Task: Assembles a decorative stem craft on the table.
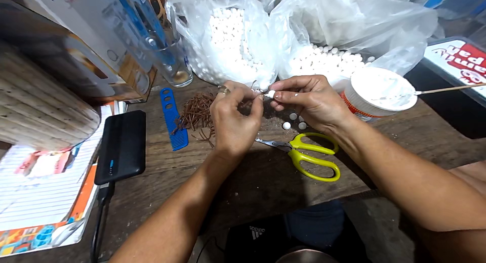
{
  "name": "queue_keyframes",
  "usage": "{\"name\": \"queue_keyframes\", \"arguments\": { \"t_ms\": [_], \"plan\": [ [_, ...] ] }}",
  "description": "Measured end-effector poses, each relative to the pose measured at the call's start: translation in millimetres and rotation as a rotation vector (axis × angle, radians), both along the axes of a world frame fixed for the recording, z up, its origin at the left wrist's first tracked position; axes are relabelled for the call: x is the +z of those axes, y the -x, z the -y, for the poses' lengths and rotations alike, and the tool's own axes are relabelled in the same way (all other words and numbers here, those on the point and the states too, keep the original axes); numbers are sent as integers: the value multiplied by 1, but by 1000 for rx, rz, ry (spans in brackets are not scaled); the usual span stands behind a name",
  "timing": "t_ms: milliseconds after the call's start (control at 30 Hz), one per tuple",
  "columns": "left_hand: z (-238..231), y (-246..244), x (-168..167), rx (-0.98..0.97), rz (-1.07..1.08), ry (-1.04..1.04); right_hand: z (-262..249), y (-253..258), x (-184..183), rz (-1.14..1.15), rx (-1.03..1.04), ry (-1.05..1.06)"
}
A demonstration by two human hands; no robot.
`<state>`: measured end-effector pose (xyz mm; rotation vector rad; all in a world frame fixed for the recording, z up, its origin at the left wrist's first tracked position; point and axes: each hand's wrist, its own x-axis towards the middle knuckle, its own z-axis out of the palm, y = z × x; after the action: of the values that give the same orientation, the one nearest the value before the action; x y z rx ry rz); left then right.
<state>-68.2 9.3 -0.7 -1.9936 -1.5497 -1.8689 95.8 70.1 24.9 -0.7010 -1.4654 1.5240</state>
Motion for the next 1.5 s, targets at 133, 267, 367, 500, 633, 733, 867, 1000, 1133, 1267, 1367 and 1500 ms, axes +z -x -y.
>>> {"name": "queue_keyframes", "arguments": {
  "t_ms": [133, 267, 367, 500, 633, 733, 867, 1000, 1133, 1267, 1367, 1500],
  "plan": [
    [1, 0, 1, -8, 7, 6, 0, 0, 0, -3, -5, -10],
    [1, 0, 0, -11, -1, 1, 0, 0, -1, -1, -2, -28],
    [0, 0, -1, -17, -13, -22, -1, 0, -2, -8, -3, -49],
    [0, 1, -1, -11, -48, -35, 1, 1, 0, 22, -14, -36],
    [0, 2, 0, -1, -61, -36, 0, 1, -1, 13, -16, -65],
    [-1, 2, -1, -3, -57, -39, 0, 1, -2, 14, -15, -110],
    [0, 2, -2, -11, -59, -38, 2, 2, -3, 18, -29, -98],
    [0, 1, -2, -11, -34, -33, 4, 4, 0, -8, -38, 8],
    [-1, 2, -1, -2, -11, -27, 5, 3, -1, 16, -17, -62],
    [-1, 2, 0, -5, -5, -41, 5, 3, -2, 44, -24, -149],
    [1, 3, 0, -35, -30, -35, 3, 3, -3, 36, -21, -153],
    [0, 2, -2, -25, -24, -37, 2, 3, -4, 28, -12, -161]
  ]
}}
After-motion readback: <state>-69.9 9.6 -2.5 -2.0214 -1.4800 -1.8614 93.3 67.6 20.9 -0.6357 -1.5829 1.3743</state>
